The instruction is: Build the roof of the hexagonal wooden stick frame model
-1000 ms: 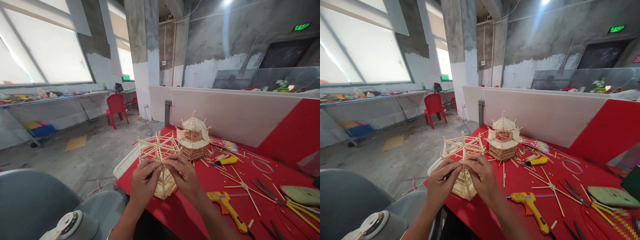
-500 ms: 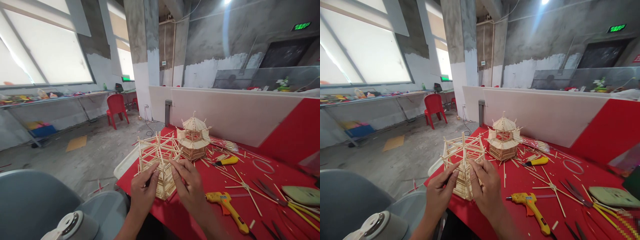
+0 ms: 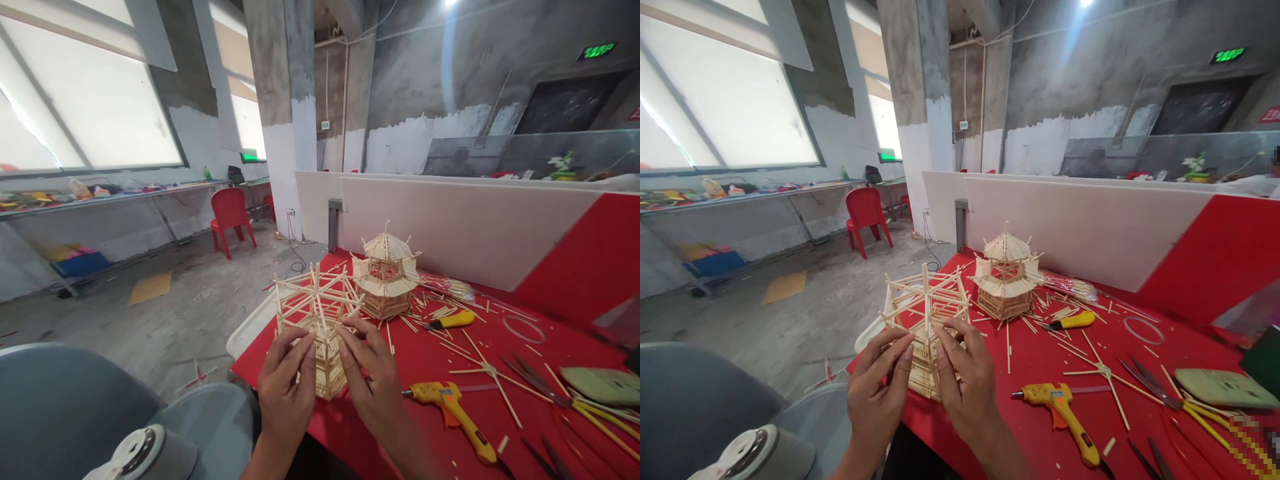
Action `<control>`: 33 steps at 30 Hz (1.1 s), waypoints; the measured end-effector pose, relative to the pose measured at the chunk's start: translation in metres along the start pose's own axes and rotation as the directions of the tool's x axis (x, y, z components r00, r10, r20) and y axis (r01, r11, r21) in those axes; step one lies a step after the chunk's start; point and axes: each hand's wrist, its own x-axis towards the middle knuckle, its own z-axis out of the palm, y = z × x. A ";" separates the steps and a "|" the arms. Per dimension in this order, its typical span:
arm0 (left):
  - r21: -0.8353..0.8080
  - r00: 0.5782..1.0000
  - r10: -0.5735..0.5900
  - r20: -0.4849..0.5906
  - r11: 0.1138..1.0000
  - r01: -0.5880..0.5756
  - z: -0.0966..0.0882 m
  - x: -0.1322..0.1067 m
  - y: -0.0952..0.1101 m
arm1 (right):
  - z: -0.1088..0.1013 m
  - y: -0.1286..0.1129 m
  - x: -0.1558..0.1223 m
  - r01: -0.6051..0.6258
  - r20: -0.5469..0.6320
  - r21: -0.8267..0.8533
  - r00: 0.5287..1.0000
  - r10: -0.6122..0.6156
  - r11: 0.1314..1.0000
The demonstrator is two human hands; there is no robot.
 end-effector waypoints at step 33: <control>-0.009 0.939 -0.343 0.010 0.939 0.343 -0.027 -0.014 -0.073 | 0.032 0.006 -0.065 -0.329 -0.034 -0.158 0.944 0.328 0.931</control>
